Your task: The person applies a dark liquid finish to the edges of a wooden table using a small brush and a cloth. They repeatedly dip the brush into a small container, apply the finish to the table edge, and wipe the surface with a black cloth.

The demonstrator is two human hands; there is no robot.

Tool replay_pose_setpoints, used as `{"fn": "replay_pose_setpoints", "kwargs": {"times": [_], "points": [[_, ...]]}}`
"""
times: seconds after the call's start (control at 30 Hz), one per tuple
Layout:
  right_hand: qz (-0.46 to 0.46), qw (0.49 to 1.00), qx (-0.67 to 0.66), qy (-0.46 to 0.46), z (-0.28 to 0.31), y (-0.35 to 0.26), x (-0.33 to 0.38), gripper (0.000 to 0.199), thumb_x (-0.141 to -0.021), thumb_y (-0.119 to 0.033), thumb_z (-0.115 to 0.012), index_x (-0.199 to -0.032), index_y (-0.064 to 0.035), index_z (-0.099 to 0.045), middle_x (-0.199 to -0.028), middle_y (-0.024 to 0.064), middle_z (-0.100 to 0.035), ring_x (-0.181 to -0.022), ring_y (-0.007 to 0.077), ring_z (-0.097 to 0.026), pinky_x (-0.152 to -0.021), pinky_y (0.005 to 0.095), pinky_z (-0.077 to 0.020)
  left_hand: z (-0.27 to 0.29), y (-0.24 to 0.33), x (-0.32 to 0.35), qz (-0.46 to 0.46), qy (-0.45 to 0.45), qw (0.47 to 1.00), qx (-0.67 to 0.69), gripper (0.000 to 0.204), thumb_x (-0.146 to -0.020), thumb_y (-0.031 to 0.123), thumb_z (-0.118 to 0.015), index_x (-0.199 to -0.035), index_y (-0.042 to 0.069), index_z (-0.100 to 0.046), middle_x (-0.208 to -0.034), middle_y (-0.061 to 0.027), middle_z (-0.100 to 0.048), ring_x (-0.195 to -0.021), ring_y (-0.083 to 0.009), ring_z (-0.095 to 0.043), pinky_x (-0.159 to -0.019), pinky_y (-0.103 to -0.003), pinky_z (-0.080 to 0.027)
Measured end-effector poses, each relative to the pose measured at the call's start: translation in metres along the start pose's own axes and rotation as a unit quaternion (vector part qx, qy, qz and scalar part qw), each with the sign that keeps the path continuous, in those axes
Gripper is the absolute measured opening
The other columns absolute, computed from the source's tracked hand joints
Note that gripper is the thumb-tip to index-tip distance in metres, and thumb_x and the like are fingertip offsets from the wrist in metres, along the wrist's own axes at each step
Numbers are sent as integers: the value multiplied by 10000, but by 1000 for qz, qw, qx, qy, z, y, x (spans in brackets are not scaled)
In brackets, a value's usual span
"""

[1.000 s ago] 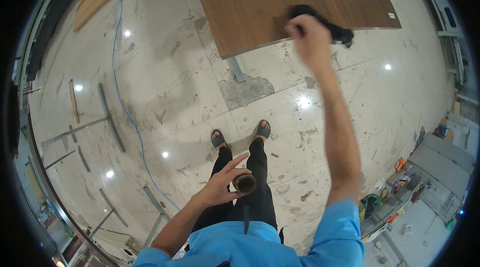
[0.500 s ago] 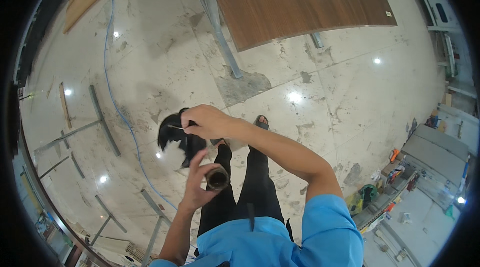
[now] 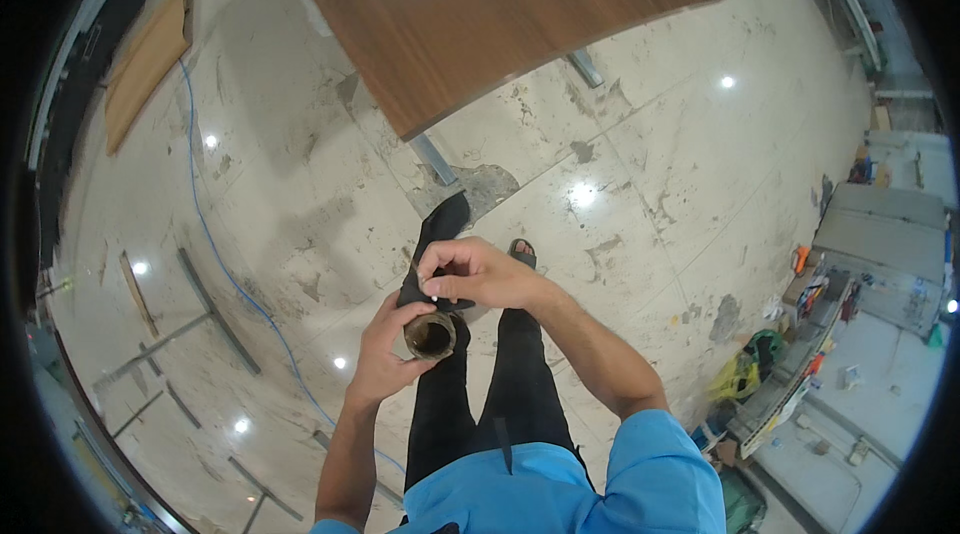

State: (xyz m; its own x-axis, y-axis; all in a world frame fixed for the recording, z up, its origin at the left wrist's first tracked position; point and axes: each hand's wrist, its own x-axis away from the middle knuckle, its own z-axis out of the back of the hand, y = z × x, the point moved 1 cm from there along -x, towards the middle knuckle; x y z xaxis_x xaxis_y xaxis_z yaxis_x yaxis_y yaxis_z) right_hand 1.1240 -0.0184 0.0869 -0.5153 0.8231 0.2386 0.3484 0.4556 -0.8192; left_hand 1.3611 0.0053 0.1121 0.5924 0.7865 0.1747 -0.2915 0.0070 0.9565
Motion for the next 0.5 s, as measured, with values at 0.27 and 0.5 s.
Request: {"fn": "replay_pose_setpoints", "kwargs": {"times": [0.27, 0.5], "points": [[115, 861, 267, 417, 133, -60, 33, 66, -987, -71, -729, -1023, -17, -717, -979, 18, -740, -854, 89, -647, -765, 268, -530, -46, 18, -64, -1, 29, 998, -49, 673, -694, 85, -946, -1299, 89, -651, -1172, -85, -750, -1114, -344, -692, -1081, -454, -496], [257, 704, 393, 533, 220, -103, 12, 81, -946, -59, -748, -983, 12, -738, -863, 70, -730, -730, 125, -643, -679, 284, -518, -90, 27, -103, -2, 69, 997, -37, 664, -721, 75, -955, -1304, 29, -641, -1161, -122, -736, -1081, -294, -660, -944, -386, -541]]}}
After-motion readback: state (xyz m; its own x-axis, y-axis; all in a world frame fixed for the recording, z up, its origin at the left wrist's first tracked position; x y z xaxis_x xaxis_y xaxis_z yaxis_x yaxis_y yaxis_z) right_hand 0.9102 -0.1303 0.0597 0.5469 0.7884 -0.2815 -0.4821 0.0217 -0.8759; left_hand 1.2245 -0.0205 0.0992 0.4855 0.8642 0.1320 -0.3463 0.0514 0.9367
